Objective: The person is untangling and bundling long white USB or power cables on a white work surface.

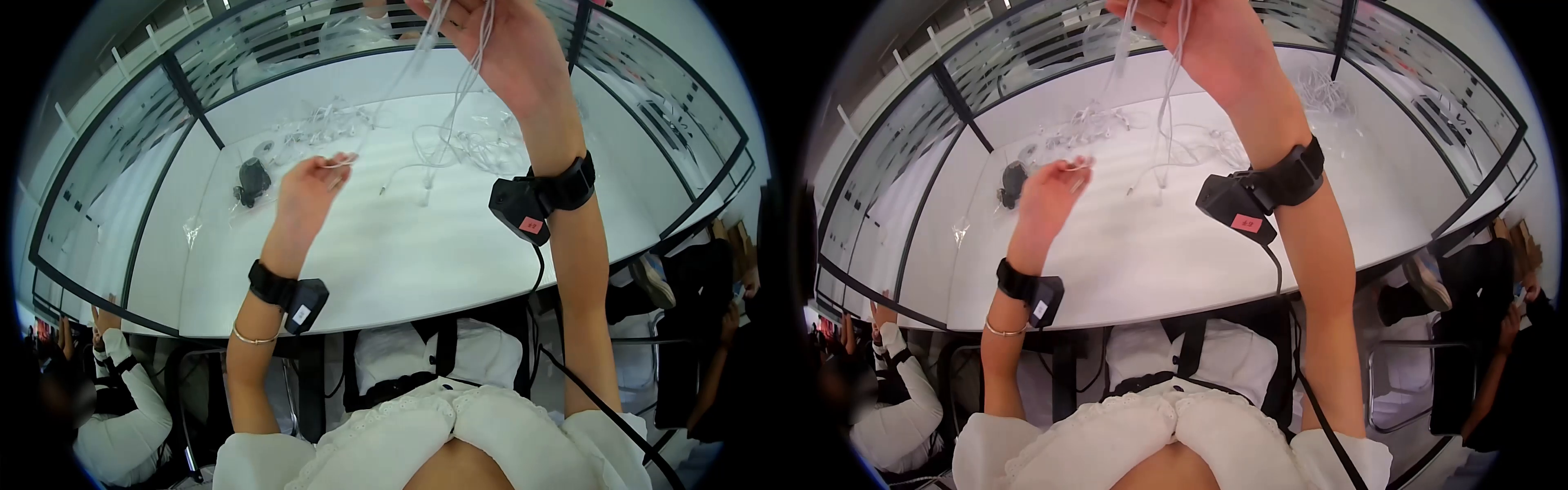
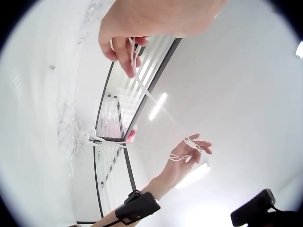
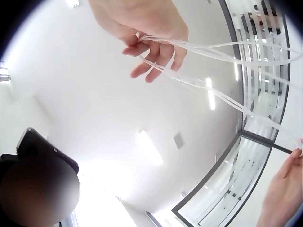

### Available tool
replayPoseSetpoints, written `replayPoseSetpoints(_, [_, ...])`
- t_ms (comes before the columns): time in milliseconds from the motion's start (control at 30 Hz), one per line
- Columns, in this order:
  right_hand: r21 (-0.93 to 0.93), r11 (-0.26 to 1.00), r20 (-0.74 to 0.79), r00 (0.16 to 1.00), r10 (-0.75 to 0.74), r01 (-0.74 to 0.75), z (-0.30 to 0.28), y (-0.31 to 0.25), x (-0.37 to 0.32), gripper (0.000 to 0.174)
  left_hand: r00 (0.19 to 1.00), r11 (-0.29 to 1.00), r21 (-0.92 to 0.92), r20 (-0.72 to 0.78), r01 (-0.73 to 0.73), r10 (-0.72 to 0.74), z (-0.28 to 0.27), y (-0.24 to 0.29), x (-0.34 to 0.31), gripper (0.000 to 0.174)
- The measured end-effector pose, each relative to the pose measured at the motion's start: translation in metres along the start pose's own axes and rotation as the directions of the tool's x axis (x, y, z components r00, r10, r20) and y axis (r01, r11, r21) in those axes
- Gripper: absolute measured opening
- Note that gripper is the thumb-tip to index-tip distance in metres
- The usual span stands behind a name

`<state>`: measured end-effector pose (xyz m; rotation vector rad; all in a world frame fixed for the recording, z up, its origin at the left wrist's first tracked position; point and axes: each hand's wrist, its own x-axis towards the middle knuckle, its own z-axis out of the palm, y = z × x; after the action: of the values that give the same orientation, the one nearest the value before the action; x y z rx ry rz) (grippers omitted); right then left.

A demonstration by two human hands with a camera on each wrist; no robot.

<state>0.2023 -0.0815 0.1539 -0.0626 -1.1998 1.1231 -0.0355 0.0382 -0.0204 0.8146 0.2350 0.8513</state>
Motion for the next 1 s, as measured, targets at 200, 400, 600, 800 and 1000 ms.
replayPoseSetpoints(200, [-0.041,0.99,-0.03,0.99,0.136,-0.137,0.012,-0.001,0.007,0.033,0.968,0.891,0.395,0.014,0.225,-0.25,0.031,-0.017,-0.003,0.03])
replayPoseSetpoints(400, [-0.127,0.979,-0.058,0.986,0.153,-0.16,0.015,0.001,0.004,0.034,0.985,0.771,0.626,0.172,-0.113,0.005,0.058,0.017,-0.001,0.048])
replayPoseSetpoints(600, [-0.193,0.948,-0.076,0.967,0.244,-0.254,0.023,0.027,0.001,0.034,0.858,0.647,0.625,0.506,-0.437,0.091,0.148,0.015,-0.002,0.048])
replayPoseSetpoints(800, [-0.066,0.981,-0.117,0.977,0.176,-0.185,0.008,0.009,-0.004,0.032,0.891,0.835,0.53,0.438,-0.148,-0.12,0.136,-0.01,-0.008,0.031])
replayPoseSetpoints(1000, [-0.003,1.0,-0.192,0.981,0.002,-0.003,-0.025,-0.001,-0.021,0.03,0.941,0.861,0.508,0.298,-0.013,-0.161,0.11,-0.004,-0.021,0.039])
